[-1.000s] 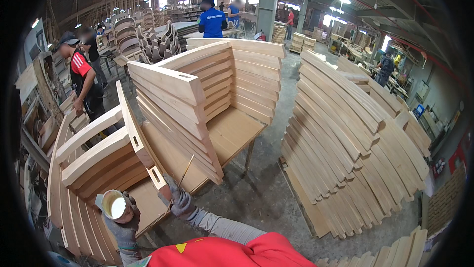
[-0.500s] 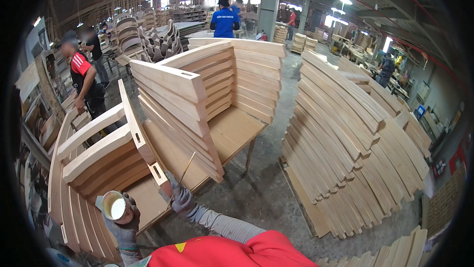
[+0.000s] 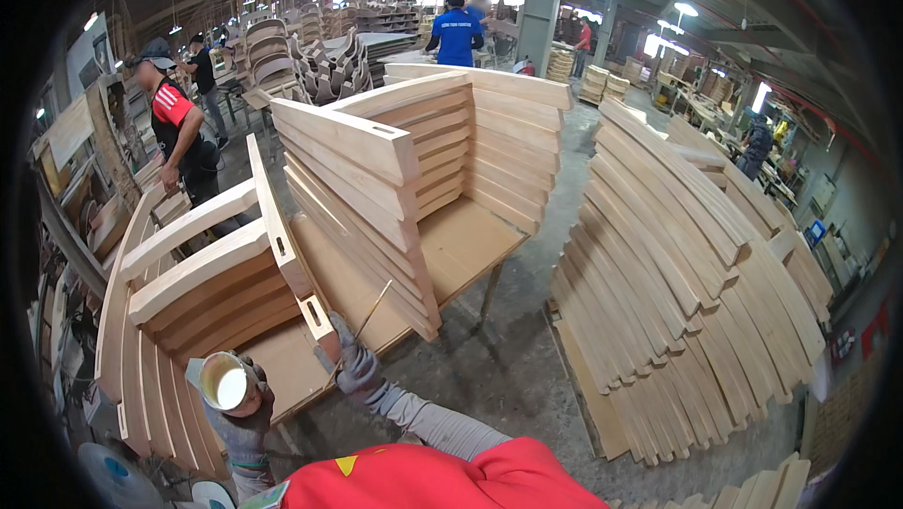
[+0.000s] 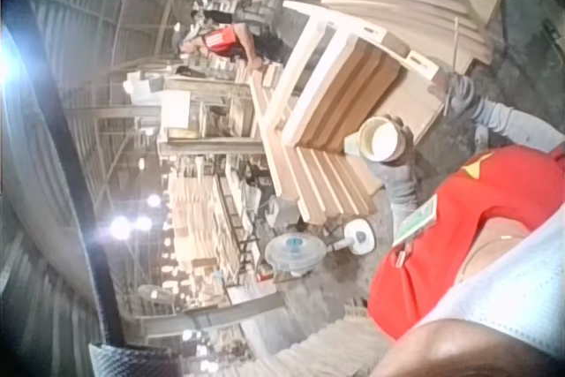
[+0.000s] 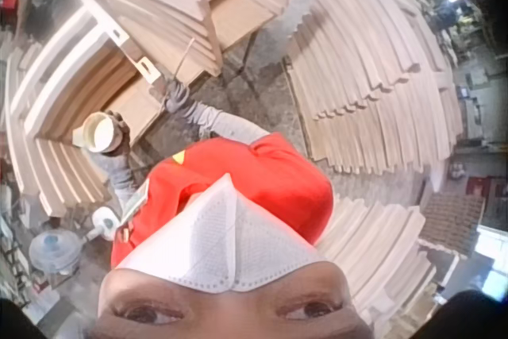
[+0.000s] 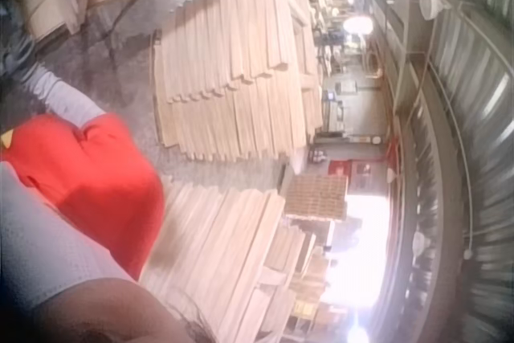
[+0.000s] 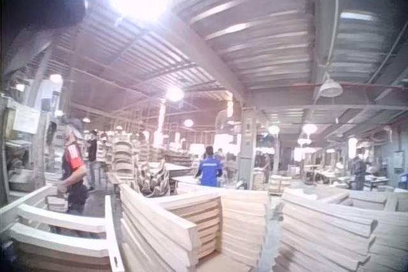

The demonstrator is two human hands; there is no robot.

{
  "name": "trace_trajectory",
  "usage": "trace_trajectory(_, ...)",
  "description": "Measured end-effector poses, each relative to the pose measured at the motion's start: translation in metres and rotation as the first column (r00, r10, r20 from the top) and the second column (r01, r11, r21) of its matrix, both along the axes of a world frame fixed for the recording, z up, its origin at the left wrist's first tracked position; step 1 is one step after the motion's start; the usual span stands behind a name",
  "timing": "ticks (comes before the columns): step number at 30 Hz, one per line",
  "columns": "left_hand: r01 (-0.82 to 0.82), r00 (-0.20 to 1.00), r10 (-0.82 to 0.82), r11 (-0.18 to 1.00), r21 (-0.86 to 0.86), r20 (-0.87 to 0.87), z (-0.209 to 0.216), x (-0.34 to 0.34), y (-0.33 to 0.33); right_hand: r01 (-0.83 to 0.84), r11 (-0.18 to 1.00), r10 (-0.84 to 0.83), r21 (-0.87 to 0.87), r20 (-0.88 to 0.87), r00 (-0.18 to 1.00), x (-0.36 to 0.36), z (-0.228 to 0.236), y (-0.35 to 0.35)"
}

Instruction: The person applies a white finish to wooden chair frames using a brush and a small container. They repeatedly dip the brush into the container and paint the edges and surfaces of the frames, then place the finished pieces onto a stack.

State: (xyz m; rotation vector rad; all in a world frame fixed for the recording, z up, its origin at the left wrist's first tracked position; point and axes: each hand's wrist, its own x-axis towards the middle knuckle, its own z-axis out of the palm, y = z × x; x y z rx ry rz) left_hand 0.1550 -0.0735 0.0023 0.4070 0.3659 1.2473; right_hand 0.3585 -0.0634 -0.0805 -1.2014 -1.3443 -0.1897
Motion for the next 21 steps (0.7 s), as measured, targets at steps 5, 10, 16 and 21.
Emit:
trace_trajectory(5, -0.087, 0.949, 0.126, 0.986, 0.144, -0.288, -0.004, 0.001, -0.002, 0.001, 1.000, -0.002, 0.031, 0.008, 1.000, 0.000, 0.007, -0.001)
trace_trajectory(10, -0.053, 0.906, 0.160, 0.961, 0.270, -0.393, -0.007, 0.003, -0.002, 0.042, 0.998, -0.040, -0.052, 0.033, 0.999, -0.001, 0.002, -0.003)
trace_trajectory(16, -0.020, 0.995, 0.022, 1.000, 0.023, -0.095, -0.007, 0.001, -0.002, -0.061, 0.996, 0.060, -0.060, -0.030, 0.998, 0.000, -0.003, -0.003)
trace_trajectory(21, 0.030, 0.999, -0.028, 0.999, 0.030, -0.040, -0.013, -0.005, 0.002, -0.123, 0.988, 0.116, -0.089, -0.080, 0.990, -0.003, -0.006, -0.002)
